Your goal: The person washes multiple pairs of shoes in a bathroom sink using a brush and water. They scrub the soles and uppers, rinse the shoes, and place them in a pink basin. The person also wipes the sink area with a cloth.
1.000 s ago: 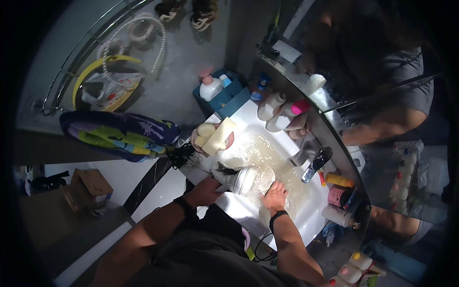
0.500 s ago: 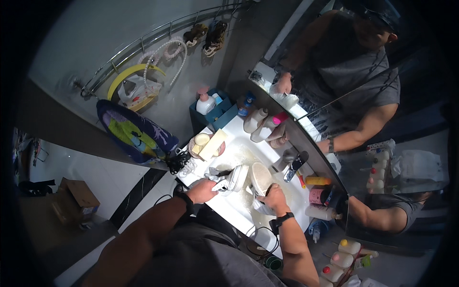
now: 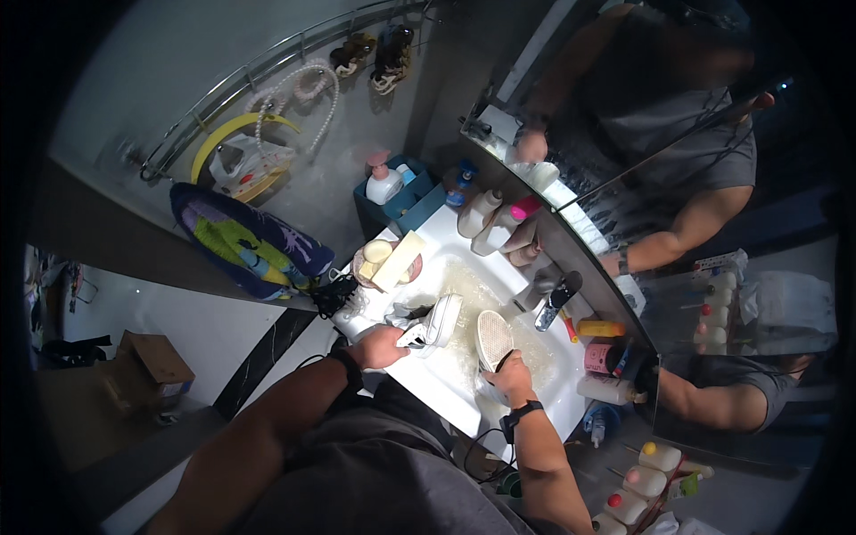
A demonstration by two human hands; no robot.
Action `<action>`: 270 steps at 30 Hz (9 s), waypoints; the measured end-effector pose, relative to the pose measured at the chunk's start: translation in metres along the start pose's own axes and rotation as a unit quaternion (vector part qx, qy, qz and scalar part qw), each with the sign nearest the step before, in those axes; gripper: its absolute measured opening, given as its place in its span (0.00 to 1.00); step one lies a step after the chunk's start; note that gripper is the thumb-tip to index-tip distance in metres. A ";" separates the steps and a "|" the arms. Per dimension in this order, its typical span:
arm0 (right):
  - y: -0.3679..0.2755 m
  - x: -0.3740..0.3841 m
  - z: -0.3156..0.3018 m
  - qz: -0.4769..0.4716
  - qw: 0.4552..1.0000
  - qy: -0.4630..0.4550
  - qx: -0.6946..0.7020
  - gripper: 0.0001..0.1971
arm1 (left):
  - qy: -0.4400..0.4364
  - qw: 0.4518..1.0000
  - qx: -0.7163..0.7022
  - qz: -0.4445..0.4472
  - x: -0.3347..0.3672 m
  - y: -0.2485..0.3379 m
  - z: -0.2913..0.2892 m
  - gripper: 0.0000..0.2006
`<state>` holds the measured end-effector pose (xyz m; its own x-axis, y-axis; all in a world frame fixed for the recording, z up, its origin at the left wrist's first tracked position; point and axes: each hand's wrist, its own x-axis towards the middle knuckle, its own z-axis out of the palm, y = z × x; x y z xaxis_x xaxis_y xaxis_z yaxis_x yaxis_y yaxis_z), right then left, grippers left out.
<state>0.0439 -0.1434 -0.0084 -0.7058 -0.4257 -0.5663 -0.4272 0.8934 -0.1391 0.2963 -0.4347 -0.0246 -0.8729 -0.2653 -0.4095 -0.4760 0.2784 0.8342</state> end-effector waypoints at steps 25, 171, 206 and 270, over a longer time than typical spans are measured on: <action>0.004 -0.014 -0.014 0.008 0.998 0.052 -0.043 0.41 | -0.027 0.997 -0.036 -0.056 0.015 0.003 0.007 0.21; 0.071 -0.086 0.151 0.203 0.933 0.145 0.259 0.21 | -0.153 0.965 0.007 0.212 -0.008 0.078 -0.021 0.42; 0.032 -0.005 0.088 0.059 0.979 -0.034 0.191 0.20 | -0.153 0.974 -0.136 0.095 -0.025 0.066 -0.020 0.43; 0.138 -0.147 0.069 0.265 0.873 0.369 0.175 0.15 | -0.155 0.957 0.167 0.181 0.037 0.166 0.053 0.23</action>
<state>0.1271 0.0524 -0.0005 -0.9792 0.2002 0.0325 0.1786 0.9271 -0.3295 0.1793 -0.3492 0.0791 -0.9520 0.1770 -0.2498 -0.0992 0.5936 0.7986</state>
